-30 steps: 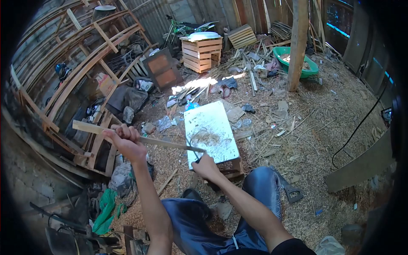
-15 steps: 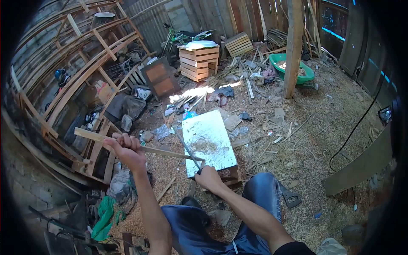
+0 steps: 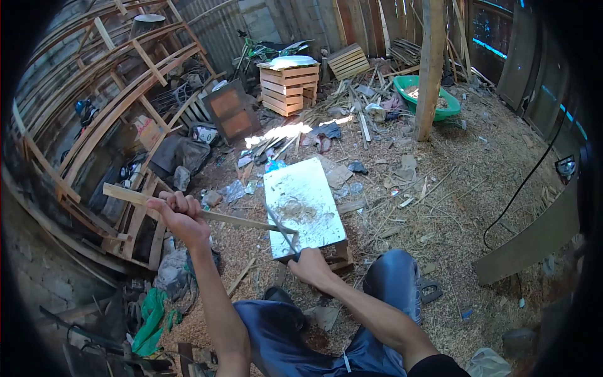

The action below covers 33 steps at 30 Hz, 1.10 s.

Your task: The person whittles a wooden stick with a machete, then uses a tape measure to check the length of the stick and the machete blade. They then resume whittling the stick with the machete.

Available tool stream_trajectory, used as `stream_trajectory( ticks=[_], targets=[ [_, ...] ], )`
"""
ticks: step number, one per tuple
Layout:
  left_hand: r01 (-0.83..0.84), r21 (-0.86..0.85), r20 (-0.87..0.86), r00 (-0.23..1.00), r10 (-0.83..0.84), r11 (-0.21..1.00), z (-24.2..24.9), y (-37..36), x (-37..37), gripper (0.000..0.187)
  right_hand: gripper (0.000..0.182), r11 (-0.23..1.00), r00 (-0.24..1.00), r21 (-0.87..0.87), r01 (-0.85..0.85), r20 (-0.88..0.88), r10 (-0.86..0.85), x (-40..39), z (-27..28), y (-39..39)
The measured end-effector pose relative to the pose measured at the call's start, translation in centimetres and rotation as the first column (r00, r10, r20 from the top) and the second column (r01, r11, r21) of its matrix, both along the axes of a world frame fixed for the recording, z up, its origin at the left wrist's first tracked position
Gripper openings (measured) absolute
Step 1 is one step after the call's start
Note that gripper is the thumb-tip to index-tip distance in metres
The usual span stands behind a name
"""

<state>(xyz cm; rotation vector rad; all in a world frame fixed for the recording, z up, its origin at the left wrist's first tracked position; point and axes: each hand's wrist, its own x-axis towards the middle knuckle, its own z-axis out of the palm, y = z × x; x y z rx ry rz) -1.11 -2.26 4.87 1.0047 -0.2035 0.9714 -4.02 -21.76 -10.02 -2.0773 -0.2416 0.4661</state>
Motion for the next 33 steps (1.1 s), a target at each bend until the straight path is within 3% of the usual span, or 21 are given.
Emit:
stream_trajectory(
  ticks=[5,7,12,15,16,19,23,28,31,33],
  targets=[
    [-0.006,0.066,-0.005,1.0,0.006,0.998,-0.1,-0.2,-0.4,0.052,0.035,0.998,1.0,0.051,-0.021,-0.004,0.021,-0.4,-0.3,-0.2],
    [-0.005,0.078,-0.001,1.0,0.005,0.997,0.1,-0.4,-0.3,0.052,0.036,0.999,0.986,0.0,0.042,-0.164,-0.041,1.4,-5.3,0.2],
    [-0.039,0.023,0.002,0.999,0.039,0.999,0.1,-0.2,-0.3,0.048,0.038,0.995,0.997,-0.068,0.07,-0.013,-0.071,0.3,-3.2,0.0],
    [-0.116,-0.022,-0.071,0.991,0.115,0.993,1.3,-0.8,-0.7,0.048,0.039,0.993,0.998,-0.103,-0.057,-0.041,0.053,-1.0,-2.2,-0.8],
    [-0.107,0.004,-0.062,0.992,0.107,0.994,1.3,-0.6,-0.8,0.047,0.04,0.994,0.998,-0.085,-0.069,-0.018,0.068,-1.3,-2.8,-0.9],
    [-0.092,0.001,-0.054,0.994,0.092,0.996,0.9,-0.1,-0.6,0.048,0.042,0.998,0.981,0.022,-0.052,-0.187,0.056,-0.2,-3.7,-0.9],
    [-0.05,0.08,-0.025,0.998,0.052,0.996,0.8,-0.4,-0.3,0.05,0.036,1.0,0.988,-0.02,-0.013,-0.154,0.009,-0.2,-2.6,-0.5],
    [-0.021,0.094,-0.055,0.998,0.026,0.995,1.4,-2.9,-0.4,0.051,0.036,0.986,0.997,0.151,-0.07,0.048,0.063,-2.4,2.4,0.0],
    [0.056,0.115,-0.041,0.998,-0.051,0.992,1.1,-2.9,-0.2,0.051,0.038,0.978,0.996,0.192,-0.079,0.066,0.067,-2.6,3.3,0.4],
    [0.025,0.127,-0.048,0.999,-0.02,0.992,1.2,-2.9,-0.3,0.051,0.038,0.987,0.997,0.15,0.055,-0.065,-0.045,-2.3,-0.4,0.9]
  ],
)
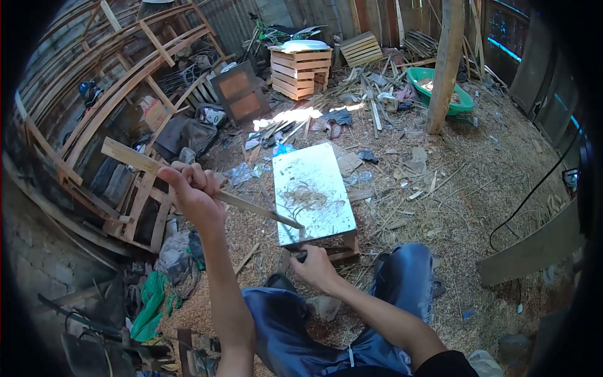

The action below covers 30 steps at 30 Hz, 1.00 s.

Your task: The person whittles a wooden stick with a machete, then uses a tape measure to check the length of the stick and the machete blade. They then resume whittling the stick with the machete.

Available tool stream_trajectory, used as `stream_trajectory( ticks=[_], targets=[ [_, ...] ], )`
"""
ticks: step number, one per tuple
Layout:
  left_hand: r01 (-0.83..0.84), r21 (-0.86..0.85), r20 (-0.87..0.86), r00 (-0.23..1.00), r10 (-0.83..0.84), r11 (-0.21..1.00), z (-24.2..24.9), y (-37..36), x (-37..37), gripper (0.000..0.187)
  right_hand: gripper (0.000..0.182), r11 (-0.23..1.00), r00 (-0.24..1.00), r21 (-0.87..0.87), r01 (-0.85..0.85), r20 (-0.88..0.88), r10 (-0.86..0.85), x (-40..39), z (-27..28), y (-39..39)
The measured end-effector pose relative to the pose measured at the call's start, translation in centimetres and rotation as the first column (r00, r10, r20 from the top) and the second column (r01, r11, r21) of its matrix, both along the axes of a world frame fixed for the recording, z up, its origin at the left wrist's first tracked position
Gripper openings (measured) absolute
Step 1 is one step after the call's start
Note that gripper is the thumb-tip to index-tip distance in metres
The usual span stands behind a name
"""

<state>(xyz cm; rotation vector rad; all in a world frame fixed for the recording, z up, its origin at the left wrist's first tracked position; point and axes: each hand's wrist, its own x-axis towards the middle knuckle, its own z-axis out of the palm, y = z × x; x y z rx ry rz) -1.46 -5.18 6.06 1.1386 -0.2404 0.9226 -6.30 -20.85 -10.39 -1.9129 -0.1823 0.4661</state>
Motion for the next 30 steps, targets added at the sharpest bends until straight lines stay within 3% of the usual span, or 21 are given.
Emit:
stream_trajectory(
  ticks=[2,3,5,9,12,15,23,27,30],
  targets=[
    [-0.037,-0.015,-0.008,0.999,0.037,0.999,0.2,0.2,-0.2,0.05,0.039,0.989,0.983,-0.142,0.031,-0.173,-0.056,1.8,-7.0,0.0],
    [-0.022,-0.033,-0.006,1.0,0.022,0.999,0.0,0.6,-0.3,0.05,0.039,0.981,0.991,-0.188,0.039,-0.117,-0.062,2.1,-8.8,-0.1],
    [0.011,-0.062,0.001,1.0,-0.011,0.998,-0.5,1.8,-0.3,0.049,0.04,0.976,0.996,-0.212,0.047,-0.066,-0.063,2.5,-9.1,-0.1],
    [-0.136,-0.034,0.031,0.99,0.137,0.99,-0.5,2.1,0.1,0.045,0.041,0.976,0.991,-0.215,-0.02,-0.131,-0.008,1.9,-7.1,-1.0],
    [-0.113,-0.142,-0.007,0.994,0.113,0.983,-1.2,2.9,0.0,0.043,0.039,0.978,0.997,-0.209,-0.01,-0.075,-0.006,1.9,-8.5,-0.5],
    [0.01,-0.173,0.1,0.995,0.008,0.985,-2.9,4.2,0.7,0.043,0.038,0.985,0.998,-0.174,-0.009,-0.064,-0.002,2.2,-9.4,0.1],
    [-0.087,0.049,-0.055,0.994,0.09,0.995,-4.3,6.2,1.2,0.034,0.036,0.996,0.981,-0.072,-0.046,-0.193,0.031,2.8,-6.9,-0.1],
    [-0.148,0.098,-0.069,0.985,0.155,0.984,-4.2,6.0,1.3,0.031,0.037,0.987,0.991,-0.149,-0.057,-0.125,0.038,2.5,-6.0,-0.6],
    [-0.195,0.09,-0.064,0.978,0.201,0.977,-4.2,5.8,1.3,0.025,0.037,0.986,0.999,-0.164,0.033,-0.029,-0.038,2.6,-7.6,-0.1]
  ],
)
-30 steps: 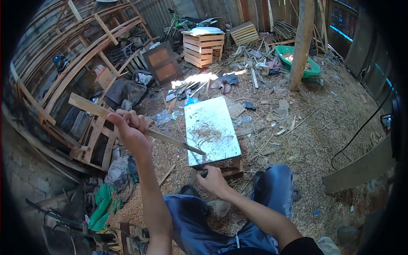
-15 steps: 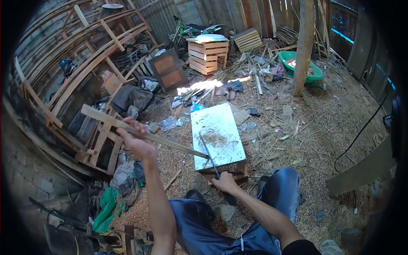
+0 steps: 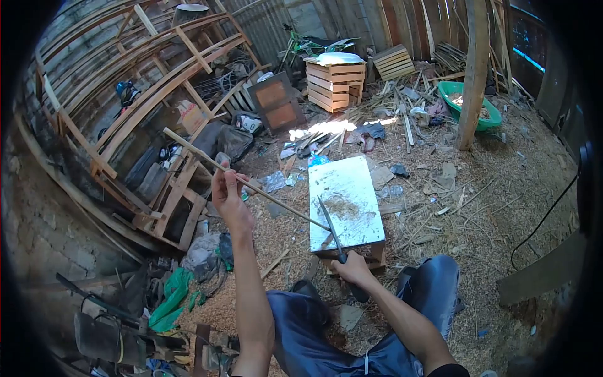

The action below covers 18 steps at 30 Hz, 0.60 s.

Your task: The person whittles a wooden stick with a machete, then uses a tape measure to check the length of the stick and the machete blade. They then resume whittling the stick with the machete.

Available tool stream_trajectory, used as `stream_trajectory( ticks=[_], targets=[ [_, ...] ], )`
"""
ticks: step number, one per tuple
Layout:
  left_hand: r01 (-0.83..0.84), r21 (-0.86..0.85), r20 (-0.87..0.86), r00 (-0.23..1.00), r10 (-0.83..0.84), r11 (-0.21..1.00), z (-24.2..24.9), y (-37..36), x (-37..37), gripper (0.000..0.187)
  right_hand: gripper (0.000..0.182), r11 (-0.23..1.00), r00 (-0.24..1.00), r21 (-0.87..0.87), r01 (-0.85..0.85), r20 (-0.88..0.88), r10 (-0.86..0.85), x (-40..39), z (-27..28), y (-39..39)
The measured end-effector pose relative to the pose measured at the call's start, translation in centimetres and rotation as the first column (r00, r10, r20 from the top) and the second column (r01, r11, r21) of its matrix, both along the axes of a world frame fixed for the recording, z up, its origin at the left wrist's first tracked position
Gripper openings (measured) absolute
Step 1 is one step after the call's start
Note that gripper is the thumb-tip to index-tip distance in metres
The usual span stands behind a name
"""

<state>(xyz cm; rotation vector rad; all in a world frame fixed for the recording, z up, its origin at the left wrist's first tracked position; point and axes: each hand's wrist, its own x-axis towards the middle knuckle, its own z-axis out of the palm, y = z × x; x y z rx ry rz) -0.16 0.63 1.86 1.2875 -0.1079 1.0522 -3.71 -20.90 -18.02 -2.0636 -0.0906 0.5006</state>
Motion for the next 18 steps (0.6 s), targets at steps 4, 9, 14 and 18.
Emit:
stream_trajectory(
  ticks=[4,9,14,18],
  targets=[
    [-0.148,-0.045,0.002,0.989,0.148,0.988,-0.1,0.2,0.2,0.012,0.036,0.991,0.997,0.132,0.034,-0.071,-0.025,0.0,2.7,-0.8],
    [-0.36,0.175,-0.106,0.918,0.381,0.916,0.4,-0.3,-0.4,0.014,0.036,0.954,0.989,0.288,0.078,-0.145,-0.037,-0.1,4.2,-1.2],
    [-0.312,0.372,-0.164,0.905,0.392,0.874,0.8,-1.5,-1.0,0.029,0.029,0.927,0.985,0.367,0.082,-0.172,-0.019,-0.5,6.1,-1.2],
    [-0.169,0.383,-0.202,0.944,0.26,0.908,0.7,-1.6,-0.9,0.037,0.028,0.919,0.989,0.389,0.071,-0.15,-0.013,-0.5,5.6,-0.7]
  ],
)
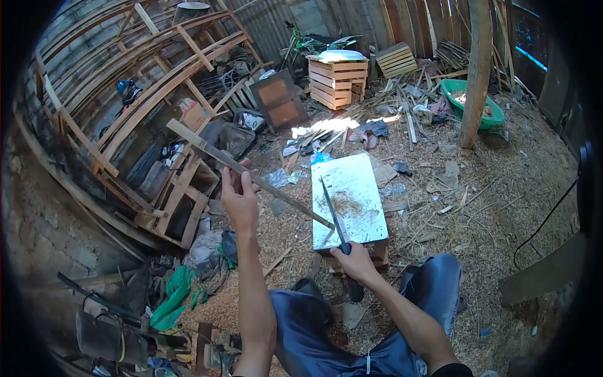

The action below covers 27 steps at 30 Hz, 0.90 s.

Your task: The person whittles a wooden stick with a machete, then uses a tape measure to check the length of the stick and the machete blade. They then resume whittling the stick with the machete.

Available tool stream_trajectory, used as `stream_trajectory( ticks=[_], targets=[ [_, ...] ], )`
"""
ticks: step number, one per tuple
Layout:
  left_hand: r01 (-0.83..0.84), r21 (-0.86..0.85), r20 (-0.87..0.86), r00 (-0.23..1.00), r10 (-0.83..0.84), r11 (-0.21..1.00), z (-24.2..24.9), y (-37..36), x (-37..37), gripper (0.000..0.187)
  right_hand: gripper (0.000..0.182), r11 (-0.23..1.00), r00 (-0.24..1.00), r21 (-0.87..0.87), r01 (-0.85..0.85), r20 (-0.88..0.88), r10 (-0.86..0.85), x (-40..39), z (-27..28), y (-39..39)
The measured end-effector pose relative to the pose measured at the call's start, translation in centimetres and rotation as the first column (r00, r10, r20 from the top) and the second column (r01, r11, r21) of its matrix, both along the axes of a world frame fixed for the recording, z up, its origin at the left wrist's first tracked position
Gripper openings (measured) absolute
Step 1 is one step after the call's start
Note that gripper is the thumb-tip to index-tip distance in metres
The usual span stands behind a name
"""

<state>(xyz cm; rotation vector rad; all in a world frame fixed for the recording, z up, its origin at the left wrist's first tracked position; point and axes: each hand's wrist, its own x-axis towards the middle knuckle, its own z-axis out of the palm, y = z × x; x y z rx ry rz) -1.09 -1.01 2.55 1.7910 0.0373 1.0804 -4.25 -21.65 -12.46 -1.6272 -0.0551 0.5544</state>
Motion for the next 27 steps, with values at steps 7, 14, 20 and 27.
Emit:
stream_trajectory(
  ticks=[7,14,20,27],
  targets=[
    [0.029,-0.029,0.029,0.999,-0.029,0.999,-0.5,0.3,0.2,0.042,0.034,0.998,0.997,-0.054,-0.028,0.066,0.032,-0.2,0.2,-0.1],
    [0.02,-0.007,0.004,1.0,-0.02,1.0,0.0,-0.5,-0.2,0.024,0.045,0.996,0.989,0.002,-0.085,0.118,0.084,0.1,-0.6,-0.1],
    [0.394,-0.283,0.287,0.905,-0.315,0.874,0.7,-1.5,0.2,0.021,0.046,0.992,0.95,-0.013,-0.123,0.288,0.121,-0.3,0.1,0.2],
    [0.509,-0.36,0.524,0.804,-0.282,0.782,3.2,-1.9,-0.5,0.024,0.051,0.974,0.944,0.002,-0.226,0.246,0.219,-0.6,2.0,-0.3]
  ],
)
